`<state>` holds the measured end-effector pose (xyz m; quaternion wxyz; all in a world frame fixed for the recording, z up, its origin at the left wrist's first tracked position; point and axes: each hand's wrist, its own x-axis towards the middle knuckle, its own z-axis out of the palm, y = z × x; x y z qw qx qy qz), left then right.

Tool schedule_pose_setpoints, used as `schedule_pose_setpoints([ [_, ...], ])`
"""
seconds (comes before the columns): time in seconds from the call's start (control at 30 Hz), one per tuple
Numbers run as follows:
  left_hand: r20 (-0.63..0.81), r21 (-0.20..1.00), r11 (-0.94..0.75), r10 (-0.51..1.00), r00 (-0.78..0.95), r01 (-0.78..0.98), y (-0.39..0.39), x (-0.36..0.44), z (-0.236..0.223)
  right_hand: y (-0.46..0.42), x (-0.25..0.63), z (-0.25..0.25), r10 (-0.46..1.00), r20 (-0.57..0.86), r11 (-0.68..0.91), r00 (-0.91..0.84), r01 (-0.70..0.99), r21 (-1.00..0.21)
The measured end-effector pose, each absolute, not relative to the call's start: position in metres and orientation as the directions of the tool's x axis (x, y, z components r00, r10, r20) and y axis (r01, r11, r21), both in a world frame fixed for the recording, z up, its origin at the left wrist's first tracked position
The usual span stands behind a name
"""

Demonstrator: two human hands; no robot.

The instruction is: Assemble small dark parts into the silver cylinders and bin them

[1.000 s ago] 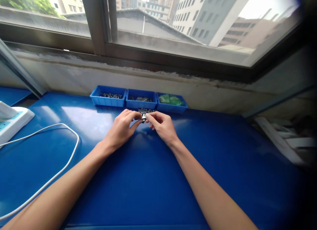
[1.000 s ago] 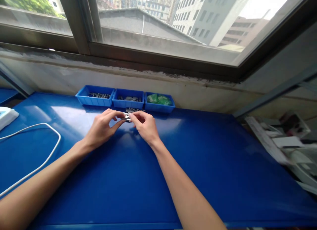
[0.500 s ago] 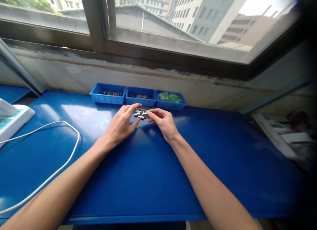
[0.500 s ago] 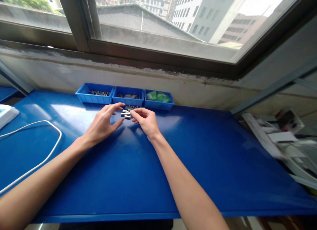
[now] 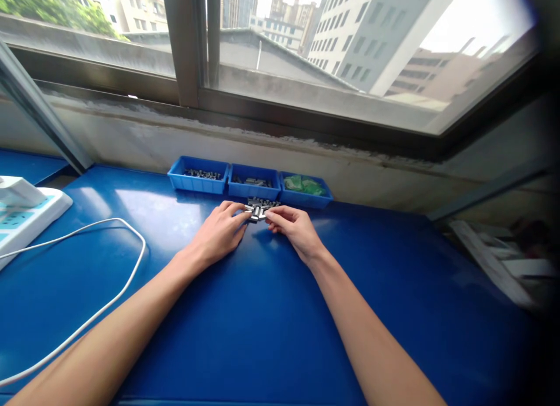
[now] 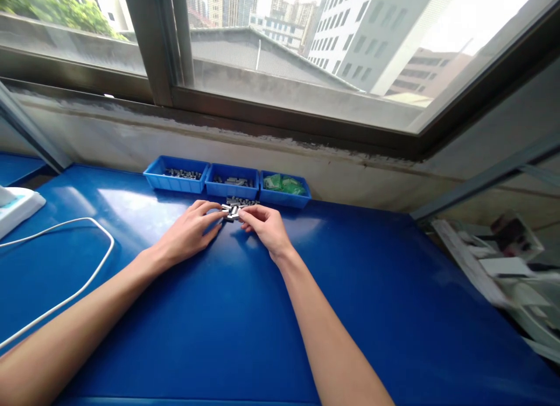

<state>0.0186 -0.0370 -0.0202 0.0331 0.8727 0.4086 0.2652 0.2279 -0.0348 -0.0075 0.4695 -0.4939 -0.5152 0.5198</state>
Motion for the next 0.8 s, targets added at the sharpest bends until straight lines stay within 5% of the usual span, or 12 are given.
schedule_pose_setpoints([
  [0.47, 0.388, 0.31, -0.603, 0.786, 0.481, 0.735, -0.039, 0.018, -0.014, -0.037, 0.228, -0.004, 0.992, -0.121, -0.122, -0.021, -0.069, -0.99],
  [0.8, 0.36, 0.238, -0.581, 0.797, 0.485, 0.778, -0.037, 0.017, -0.014, 0.002, 0.21, 0.017, 0.989, -0.049, -0.031, 0.137, -0.127, -0.991],
])
